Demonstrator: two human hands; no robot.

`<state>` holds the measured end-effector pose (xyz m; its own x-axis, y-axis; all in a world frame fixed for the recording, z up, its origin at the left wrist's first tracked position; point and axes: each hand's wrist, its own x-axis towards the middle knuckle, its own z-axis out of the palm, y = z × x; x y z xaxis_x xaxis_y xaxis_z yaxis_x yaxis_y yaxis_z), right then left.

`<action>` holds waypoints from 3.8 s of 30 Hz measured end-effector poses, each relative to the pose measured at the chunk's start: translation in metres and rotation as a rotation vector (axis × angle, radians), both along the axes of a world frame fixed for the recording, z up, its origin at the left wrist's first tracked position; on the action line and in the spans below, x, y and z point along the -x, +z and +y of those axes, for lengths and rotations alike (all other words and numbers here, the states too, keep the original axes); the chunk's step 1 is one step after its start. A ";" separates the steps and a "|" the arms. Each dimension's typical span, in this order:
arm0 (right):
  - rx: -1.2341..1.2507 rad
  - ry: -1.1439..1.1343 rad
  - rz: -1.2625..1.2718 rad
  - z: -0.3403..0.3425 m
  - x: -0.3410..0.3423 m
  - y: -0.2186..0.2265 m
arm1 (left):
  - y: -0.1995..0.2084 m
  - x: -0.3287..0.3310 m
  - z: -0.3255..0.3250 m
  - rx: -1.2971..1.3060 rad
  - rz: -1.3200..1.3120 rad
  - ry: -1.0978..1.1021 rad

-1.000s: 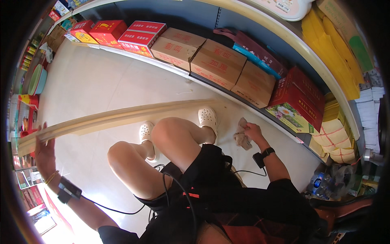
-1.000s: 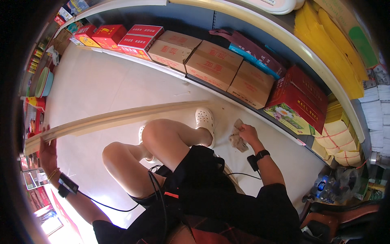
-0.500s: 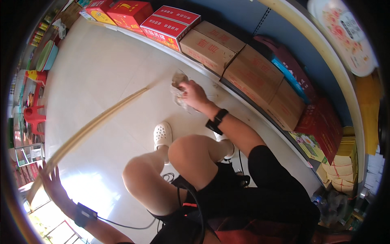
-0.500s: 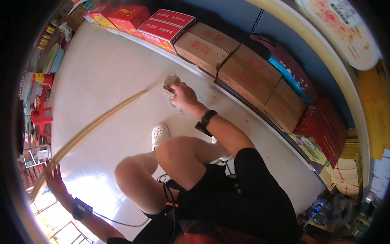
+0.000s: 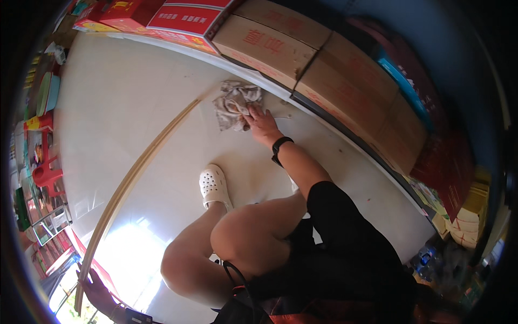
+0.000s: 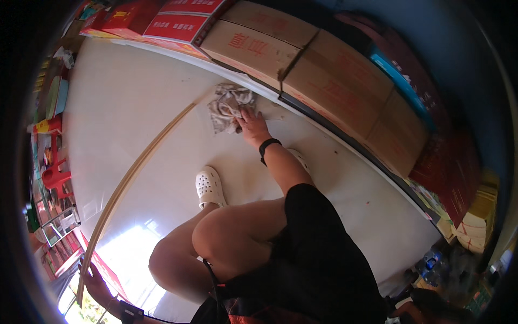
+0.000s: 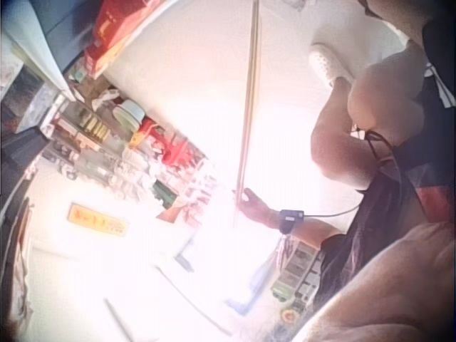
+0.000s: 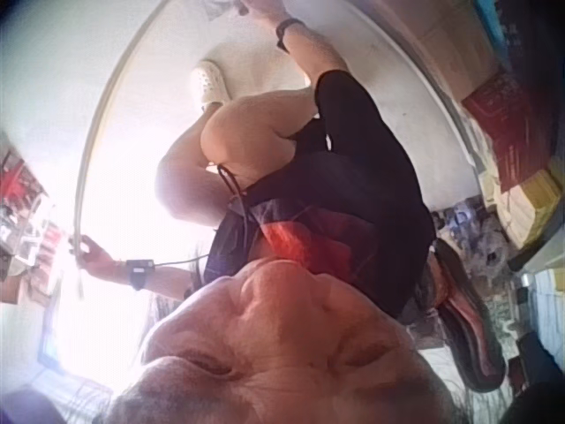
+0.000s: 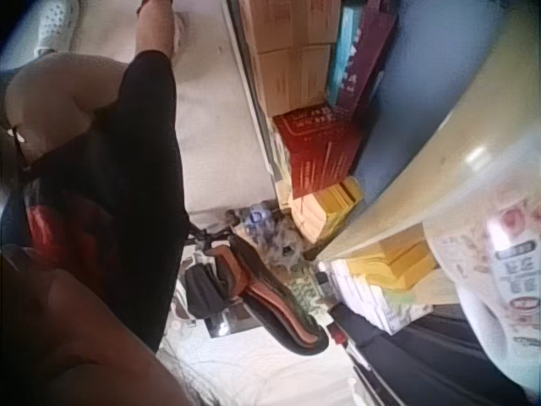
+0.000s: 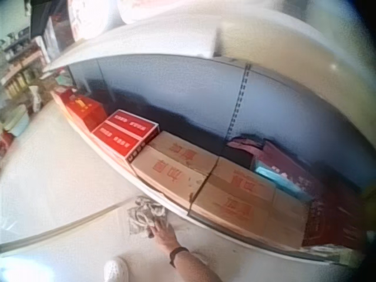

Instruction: The person wipes a storage shelf with a cloth, moves several boxes, and places long plastic strips onto the shelf ledge.

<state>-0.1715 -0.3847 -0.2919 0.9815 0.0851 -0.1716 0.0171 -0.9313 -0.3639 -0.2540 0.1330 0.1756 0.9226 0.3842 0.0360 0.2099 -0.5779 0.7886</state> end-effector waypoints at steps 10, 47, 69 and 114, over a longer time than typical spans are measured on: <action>0.158 -0.284 0.078 -0.136 0.236 0.065 | -0.013 0.008 -0.052 -1.257 0.216 -0.174; 0.130 -1.428 0.667 -0.187 0.511 0.040 | -0.028 -0.034 -0.061 0.492 -0.051 -0.130; -0.439 -0.542 0.049 -0.147 0.464 0.066 | -0.007 0.169 -0.157 0.178 -0.288 -0.152; 0.142 -0.538 0.092 -0.272 0.490 0.029 | 0.026 0.183 -0.142 0.596 -0.236 0.089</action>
<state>-0.6615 -0.6566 -0.2626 0.8606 -0.4536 -0.2315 -0.4998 -0.8398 -0.2122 -0.4373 -0.0090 0.2019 0.8794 0.4759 -0.0090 0.0182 -0.0147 0.9997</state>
